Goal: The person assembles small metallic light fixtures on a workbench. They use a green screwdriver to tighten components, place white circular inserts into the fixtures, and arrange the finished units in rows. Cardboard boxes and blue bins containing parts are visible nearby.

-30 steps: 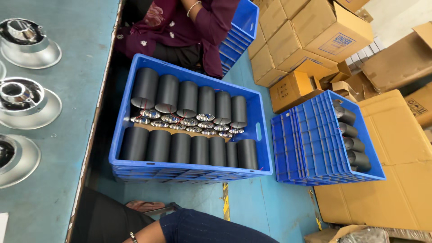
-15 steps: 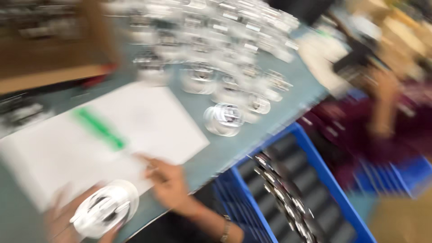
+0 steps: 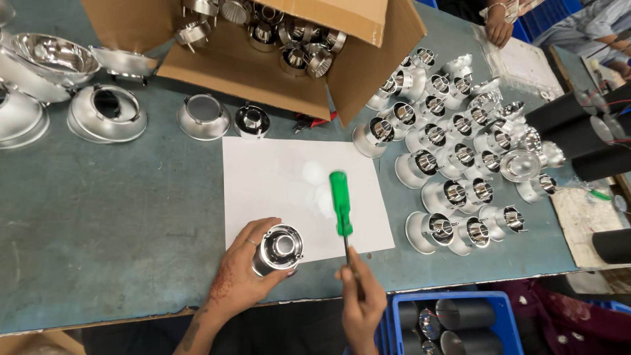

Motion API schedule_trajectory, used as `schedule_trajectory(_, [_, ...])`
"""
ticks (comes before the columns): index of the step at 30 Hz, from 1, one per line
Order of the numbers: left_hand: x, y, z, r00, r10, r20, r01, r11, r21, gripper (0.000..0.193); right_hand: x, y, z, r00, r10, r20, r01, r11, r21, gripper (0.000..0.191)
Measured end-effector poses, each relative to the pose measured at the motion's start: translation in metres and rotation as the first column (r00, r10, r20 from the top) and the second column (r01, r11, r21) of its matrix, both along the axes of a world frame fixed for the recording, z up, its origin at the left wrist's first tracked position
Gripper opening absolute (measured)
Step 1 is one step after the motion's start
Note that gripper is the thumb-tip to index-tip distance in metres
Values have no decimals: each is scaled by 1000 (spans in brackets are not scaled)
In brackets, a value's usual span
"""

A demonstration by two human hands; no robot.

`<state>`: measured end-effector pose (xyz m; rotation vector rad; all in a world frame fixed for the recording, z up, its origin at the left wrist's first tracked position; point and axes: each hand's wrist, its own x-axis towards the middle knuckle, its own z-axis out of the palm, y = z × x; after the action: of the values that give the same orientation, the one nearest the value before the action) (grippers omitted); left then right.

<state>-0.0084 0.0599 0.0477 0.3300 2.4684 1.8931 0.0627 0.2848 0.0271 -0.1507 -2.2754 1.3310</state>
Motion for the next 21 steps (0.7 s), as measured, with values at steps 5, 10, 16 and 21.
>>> schedule_trajectory(5, [-3, -3, -1, 998, -22, 62, 22, 1000, 9, 86, 20, 0, -3, 985, 168, 36, -169, 919, 357, 47])
schedule_trajectory(10, [-4, -7, -2, 996, -40, 80, 42, 999, -28, 91, 21, 3, 6, 994, 83, -69, -55, 938, 343, 49])
schedule_trajectory(16, [-5, -5, -5, 998, -49, 41, 52, 996, -70, 94, 10, -10, 17, 975, 177, 137, -220, 868, 445, 58])
schedule_trajectory(21, [0, -10, -9, 978, -32, -207, 38, 999, 23, 108, 13, -15, 27, 995, 52, 91, -81, 932, 352, 55])
